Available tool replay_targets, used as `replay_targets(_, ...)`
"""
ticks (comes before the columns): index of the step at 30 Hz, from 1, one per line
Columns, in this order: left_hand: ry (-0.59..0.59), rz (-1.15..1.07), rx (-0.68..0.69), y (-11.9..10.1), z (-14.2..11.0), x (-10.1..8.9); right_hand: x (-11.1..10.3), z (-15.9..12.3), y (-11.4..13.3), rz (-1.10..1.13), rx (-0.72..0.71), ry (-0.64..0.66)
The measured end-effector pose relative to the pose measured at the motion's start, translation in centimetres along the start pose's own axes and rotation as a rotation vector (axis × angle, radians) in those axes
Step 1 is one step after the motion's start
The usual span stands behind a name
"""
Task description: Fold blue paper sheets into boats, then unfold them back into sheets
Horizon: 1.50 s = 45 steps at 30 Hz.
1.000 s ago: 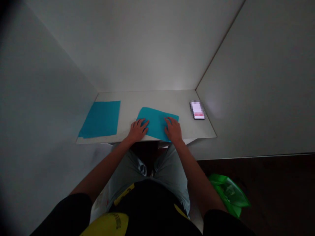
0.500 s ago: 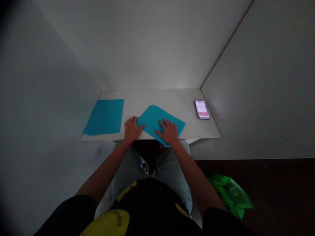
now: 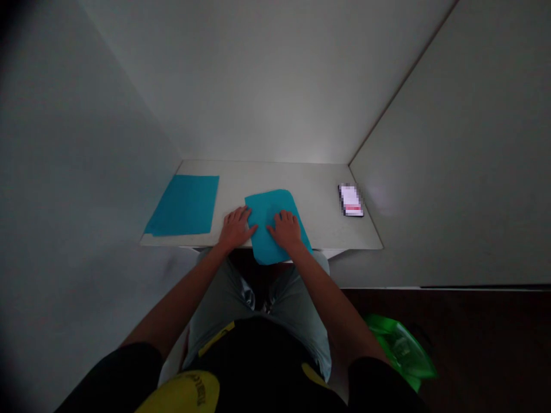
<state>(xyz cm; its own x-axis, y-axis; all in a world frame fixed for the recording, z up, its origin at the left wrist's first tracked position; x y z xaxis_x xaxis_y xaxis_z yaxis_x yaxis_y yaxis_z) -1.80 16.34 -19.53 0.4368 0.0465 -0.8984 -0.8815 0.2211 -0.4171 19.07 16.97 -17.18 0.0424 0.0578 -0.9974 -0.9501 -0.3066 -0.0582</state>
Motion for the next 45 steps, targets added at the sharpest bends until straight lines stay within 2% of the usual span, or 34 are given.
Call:
replay_targets(4, 0.045, 0.035, 0.063, 0.1, 0.0, 0.0, 1.5, 2.3, -1.4, 0.109, -0.077, -0.005)
replay_targets(7, 0.072, 0.05, 0.126, -0.1, -0.1, -0.1, 3.0, 4.4, -1.9, 0.148, -0.075, 0.024)
replay_targets(17, 0.07, -0.042, 0.109, -0.5, -0.2, -0.4, 4.9, 9.9, -4.9, 0.073, 0.092, 0.025)
replay_targets(20, 0.099, -0.061, 0.141, -0.6, -0.4, -0.4, 5.4, 11.4, -5.6, 0.12, 0.15, -0.013)
replay_targets(24, 0.145, -0.05, 0.162, -0.7, -0.5, -0.5, 5.6, 12.8, -6.0, 0.145, 0.157, -0.021)
replay_targets(31, 0.15, -0.044, 0.174, -0.7, -0.5, -0.5, 5.3, 13.5, -6.6, 0.101, 0.152, -0.008)
replay_targets(35, 0.153, -0.038, 0.163, -0.6, -0.5, -0.4, 5.5, 13.4, -7.6, 0.101, 0.08, -0.013)
replay_targets(38, 0.153, -0.049, 0.162, -0.5, -0.4, -0.2, 5.6, 12.7, -9.6, 0.069, 0.044, 0.004)
replay_targets(42, 0.146, -0.061, 0.167, -0.5, -0.3, -0.2, 4.6, 11.1, -12.5, 0.032, 0.107, -0.034)
replay_targets(45, 0.149, -0.062, 0.164, -0.5, -0.2, -0.3, 3.3, 9.4, -11.9, 0.005, 0.1, -0.116)
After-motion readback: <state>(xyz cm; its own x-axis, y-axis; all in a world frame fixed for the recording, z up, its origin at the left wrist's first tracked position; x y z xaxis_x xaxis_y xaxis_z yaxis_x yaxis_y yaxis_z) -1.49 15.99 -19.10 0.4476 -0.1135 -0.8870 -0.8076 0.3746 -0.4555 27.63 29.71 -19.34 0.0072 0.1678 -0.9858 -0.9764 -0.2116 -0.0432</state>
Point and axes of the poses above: each hand's wrist, its own z-axis towards the middle knuckle, its own x-axis out of the palm, y = z × x, the point moved 3 cm from there along z, towards the middle knuckle, and after that the axes turned 11 degrees about -z, right-handed, at the moved point
